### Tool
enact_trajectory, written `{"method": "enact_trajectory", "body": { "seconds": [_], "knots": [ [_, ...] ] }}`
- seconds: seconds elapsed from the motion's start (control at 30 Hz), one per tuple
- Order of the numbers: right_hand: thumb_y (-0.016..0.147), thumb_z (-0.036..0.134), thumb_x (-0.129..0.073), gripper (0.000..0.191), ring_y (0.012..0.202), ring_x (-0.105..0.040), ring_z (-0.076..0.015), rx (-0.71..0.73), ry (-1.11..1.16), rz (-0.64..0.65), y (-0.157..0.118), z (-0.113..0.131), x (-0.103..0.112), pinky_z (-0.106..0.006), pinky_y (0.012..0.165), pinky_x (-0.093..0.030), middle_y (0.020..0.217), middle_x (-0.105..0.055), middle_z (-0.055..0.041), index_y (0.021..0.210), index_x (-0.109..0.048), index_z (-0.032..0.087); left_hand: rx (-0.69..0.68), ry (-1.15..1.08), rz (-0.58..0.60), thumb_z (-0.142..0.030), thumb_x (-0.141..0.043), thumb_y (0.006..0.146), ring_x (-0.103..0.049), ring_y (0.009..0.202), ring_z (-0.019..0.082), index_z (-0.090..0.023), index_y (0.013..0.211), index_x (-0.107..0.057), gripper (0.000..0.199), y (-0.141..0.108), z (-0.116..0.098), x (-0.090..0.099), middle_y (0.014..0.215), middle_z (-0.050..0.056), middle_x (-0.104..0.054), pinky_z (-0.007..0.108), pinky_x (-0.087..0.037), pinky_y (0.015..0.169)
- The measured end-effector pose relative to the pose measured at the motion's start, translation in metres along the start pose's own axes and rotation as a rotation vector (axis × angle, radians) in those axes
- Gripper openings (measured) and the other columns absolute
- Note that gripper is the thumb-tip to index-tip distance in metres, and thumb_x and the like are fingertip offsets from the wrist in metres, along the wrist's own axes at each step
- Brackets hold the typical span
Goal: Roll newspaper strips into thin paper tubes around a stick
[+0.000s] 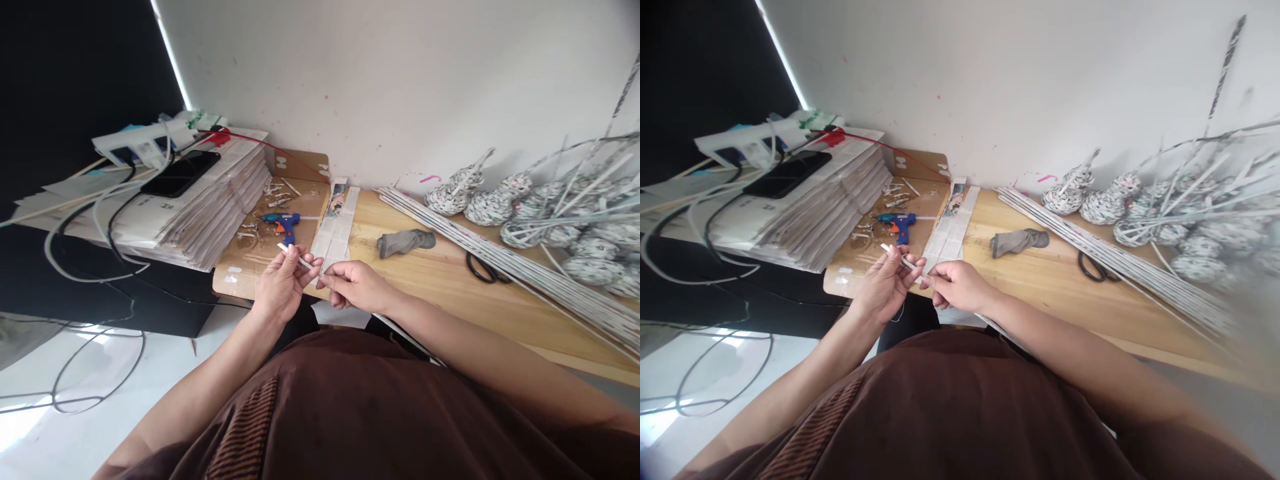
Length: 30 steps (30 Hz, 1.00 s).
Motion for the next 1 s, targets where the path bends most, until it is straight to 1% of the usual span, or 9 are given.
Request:
{"method": "enact_trajectory", "body": {
  "seconds": [0.13, 0.3, 0.4, 0.47, 0.63, 0.77, 0.8, 0.93, 1.0],
  "knots": [
    [0.089, 0.042, -0.058, 0.028, 0.051, -0.059, -0.0081, -0.015, 0.069, 0.03, 0.005, 0.001, -0.002, -0.018, 0.047, -0.046, 0.064, -0.063, -0.0008, 0.09, -0.065, 0.014, 0.009, 0.026, -0.023, -0.031, -0.062, 0.087, -0.071, 0.073, 0.016, -0.013, 0.089, -0.062, 0.018, 0.001, 0.0, -0.001, 0.071, 0.002, -0.065, 0.026, -0.06, 0.069],
    [0.088, 0.041, -0.06, 0.025, 0.051, -0.056, -0.0084, 0.026, 0.041, 0.016, 0.005, -0.001, -0.002, -0.021, 0.051, -0.048, 0.061, -0.06, 0.0017, 0.091, -0.062, 0.016, -0.012, 0.019, -0.036, -0.03, -0.06, 0.088, -0.071, 0.072, 0.016, -0.013, 0.089, -0.062, 0.017, 0.003, -0.002, 0.001, 0.071, 0.002, -0.065, 0.026, -0.06, 0.068],
    [0.083, 0.04, -0.067, 0.025, 0.053, -0.056, -0.009, 0.052, -0.054, -0.05, -0.003, -0.006, 0.001, -0.021, 0.051, -0.046, 0.065, -0.062, 0.001, 0.09, -0.061, 0.017, -0.063, -0.002, -0.05, -0.029, -0.06, 0.088, -0.071, 0.074, 0.015, -0.013, 0.089, -0.063, 0.017, 0.006, -0.006, 0.003, 0.072, 0.002, -0.065, 0.025, -0.059, 0.07],
    [0.084, 0.044, -0.064, 0.028, 0.051, -0.053, -0.0077, 0.057, -0.072, -0.076, -0.008, -0.01, 0.003, -0.02, 0.05, -0.042, 0.062, -0.061, 0.0009, 0.084, -0.062, 0.016, -0.074, -0.004, -0.056, -0.03, -0.06, 0.088, -0.071, 0.076, 0.015, -0.012, 0.089, -0.064, 0.018, 0.007, -0.008, 0.004, 0.073, 0.002, -0.065, 0.026, -0.059, 0.073],
    [0.09, 0.054, -0.05, 0.042, 0.038, -0.039, -0.0067, -0.151, 0.316, 0.23, -0.013, -0.015, 0.006, -0.021, 0.041, -0.032, 0.048, -0.04, 0.0083, 0.089, -0.062, 0.015, -0.055, -0.019, -0.043, -0.027, -0.06, 0.089, -0.07, 0.077, 0.014, -0.01, 0.09, -0.065, 0.017, 0.008, -0.005, 0.003, 0.076, 0.004, -0.066, 0.025, -0.059, 0.076],
    [0.088, 0.05, -0.056, 0.036, 0.043, -0.044, -0.0056, -0.05, 0.172, 0.046, -0.013, -0.012, 0.007, -0.019, 0.045, -0.034, 0.055, -0.05, 0.0051, 0.09, -0.063, 0.015, -0.035, -0.031, -0.036, -0.024, -0.06, 0.088, -0.071, 0.079, 0.015, -0.01, 0.09, -0.066, 0.015, 0.008, -0.003, 0.003, 0.077, 0.004, -0.067, 0.024, -0.059, 0.077],
    [0.089, 0.049, -0.056, 0.035, 0.043, -0.043, -0.0054, -0.038, 0.174, 0.036, -0.012, -0.012, 0.007, -0.019, 0.045, -0.033, 0.054, -0.049, 0.0055, 0.088, -0.062, 0.015, -0.03, -0.033, -0.034, -0.023, -0.06, 0.088, -0.071, 0.079, 0.015, -0.01, 0.09, -0.066, 0.015, 0.007, -0.003, 0.003, 0.077, 0.004, -0.067, 0.024, -0.059, 0.077],
    [0.09, 0.051, -0.052, 0.037, 0.038, -0.038, -0.0072, -0.148, 0.41, 0.254, -0.011, -0.01, 0.003, -0.02, 0.042, -0.032, 0.045, -0.034, 0.0097, 0.083, -0.058, 0.015, -0.013, -0.035, -0.039, -0.022, -0.06, 0.088, -0.07, 0.077, 0.013, -0.01, 0.088, -0.067, 0.014, 0.006, -0.006, 0.002, 0.075, 0.004, -0.067, 0.022, -0.059, 0.076],
    [0.09, 0.051, -0.052, 0.038, 0.043, -0.045, -0.0084, -0.135, 0.351, 0.212, -0.009, -0.008, 0.003, -0.021, 0.045, -0.037, 0.048, -0.041, 0.0076, 0.087, -0.059, 0.014, -0.011, -0.032, -0.043, -0.022, -0.061, 0.088, -0.07, 0.076, 0.013, -0.01, 0.088, -0.067, 0.013, 0.005, -0.005, 0.002, 0.075, 0.003, -0.067, 0.022, -0.059, 0.075]
  ]
}}
Point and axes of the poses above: each hand's wrist, its own y-axis towards the middle knuckle, its own x-axis out of the back of the hand, z = x × y, the point moved 1 cm from there along y, towards the middle knuckle
